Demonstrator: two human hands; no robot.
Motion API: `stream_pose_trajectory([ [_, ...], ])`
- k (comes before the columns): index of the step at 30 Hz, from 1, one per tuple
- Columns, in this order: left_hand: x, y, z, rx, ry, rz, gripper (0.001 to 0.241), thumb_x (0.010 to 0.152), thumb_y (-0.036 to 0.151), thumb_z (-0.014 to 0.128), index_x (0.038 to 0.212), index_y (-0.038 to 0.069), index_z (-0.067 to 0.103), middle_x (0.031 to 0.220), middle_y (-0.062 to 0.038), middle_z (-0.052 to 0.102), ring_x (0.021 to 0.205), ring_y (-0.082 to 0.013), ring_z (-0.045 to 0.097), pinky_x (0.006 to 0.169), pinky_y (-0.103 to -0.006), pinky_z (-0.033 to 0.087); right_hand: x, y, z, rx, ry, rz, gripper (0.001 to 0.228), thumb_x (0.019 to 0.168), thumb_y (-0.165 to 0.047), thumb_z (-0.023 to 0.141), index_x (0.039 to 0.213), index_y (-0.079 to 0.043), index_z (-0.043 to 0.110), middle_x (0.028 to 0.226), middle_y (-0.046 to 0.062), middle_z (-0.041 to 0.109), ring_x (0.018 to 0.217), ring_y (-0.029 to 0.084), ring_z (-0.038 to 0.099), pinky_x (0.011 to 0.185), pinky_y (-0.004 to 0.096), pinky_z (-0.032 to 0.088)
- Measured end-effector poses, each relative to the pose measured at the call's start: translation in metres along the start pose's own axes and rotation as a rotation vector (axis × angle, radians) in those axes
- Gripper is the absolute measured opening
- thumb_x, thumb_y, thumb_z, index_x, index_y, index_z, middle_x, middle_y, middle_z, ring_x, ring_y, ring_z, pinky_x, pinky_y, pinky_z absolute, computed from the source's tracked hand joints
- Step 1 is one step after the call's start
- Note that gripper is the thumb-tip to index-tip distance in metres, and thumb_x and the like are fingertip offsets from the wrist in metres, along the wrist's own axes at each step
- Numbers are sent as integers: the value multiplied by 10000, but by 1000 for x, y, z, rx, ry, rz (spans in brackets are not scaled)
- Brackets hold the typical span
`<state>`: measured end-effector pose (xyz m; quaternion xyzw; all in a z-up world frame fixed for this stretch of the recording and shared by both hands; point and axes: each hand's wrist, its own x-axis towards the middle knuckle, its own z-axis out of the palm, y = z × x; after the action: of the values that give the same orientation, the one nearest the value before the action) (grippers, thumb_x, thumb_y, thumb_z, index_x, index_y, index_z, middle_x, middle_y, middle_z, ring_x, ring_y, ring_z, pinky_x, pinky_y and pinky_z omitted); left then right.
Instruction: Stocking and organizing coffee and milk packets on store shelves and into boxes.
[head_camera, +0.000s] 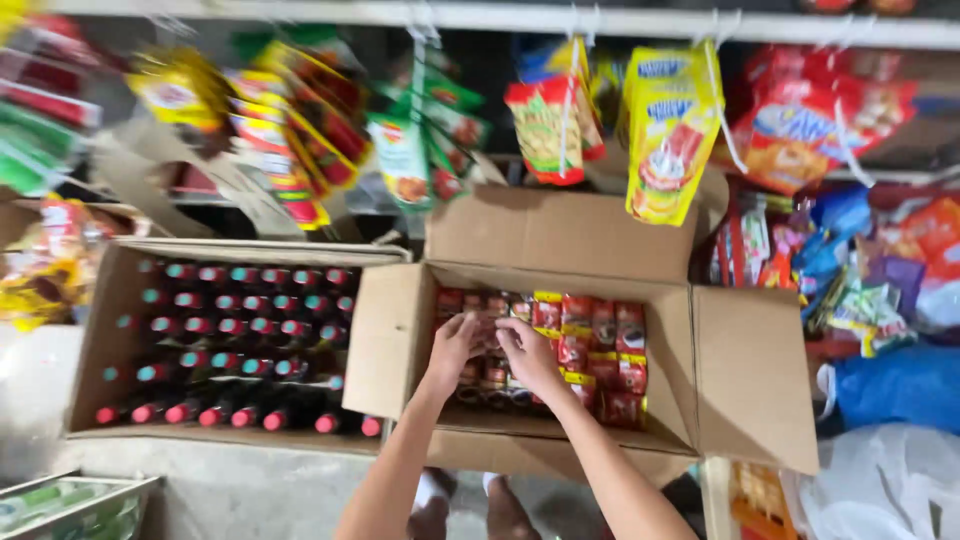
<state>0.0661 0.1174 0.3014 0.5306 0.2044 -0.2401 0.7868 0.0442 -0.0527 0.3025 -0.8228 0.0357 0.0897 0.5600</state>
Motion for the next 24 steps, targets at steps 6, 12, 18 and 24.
stream_pose_trajectory([
  [6, -55, 49, -39, -107, 22, 110, 355, 1056, 303, 537, 1287, 65, 664, 1113, -72, 715, 934, -179, 710, 808, -362, 608, -9, -86, 29, -103, 12, -129, 283, 973, -272, 641, 1192, -109, 715, 1064, 87, 786, 915, 206, 735, 834, 354, 577],
  [12, -123, 109, -87, -98, 22, 192, 372, 1035, 325, 521, 1270, 85, 681, 1149, -58, 746, 989, -174, 717, 840, -350, 601, -43, -187, 76, -106, -8, -178, 325, 968, -240, 640, 1240, -67, 689, 998, 105, 782, 866, 166, 741, 787, 322, 574],
  [18, -212, 171, -147, -68, 12, 360, 338, 1028, 282, 540, 1262, 74, 667, 1146, -42, 738, 998, -164, 707, 834, -351, 587, -77, -265, 144, 46, -108, -223, 350, 987, -218, 617, 1292, -49, 634, 983, 92, 778, 847, 138, 717, 753, 300, 582],
  [24, -304, 221, -218, -36, 16, 447, 342, 1033, 287, 535, 1272, 79, 663, 1220, -63, 746, 1033, -153, 729, 815, -321, 566, -111, -337, 207, 89, -232, -311, 310, 999, -198, 602, 1263, -46, 657, 1013, 80, 754, 909, 133, 700, 749, 308, 553],
])
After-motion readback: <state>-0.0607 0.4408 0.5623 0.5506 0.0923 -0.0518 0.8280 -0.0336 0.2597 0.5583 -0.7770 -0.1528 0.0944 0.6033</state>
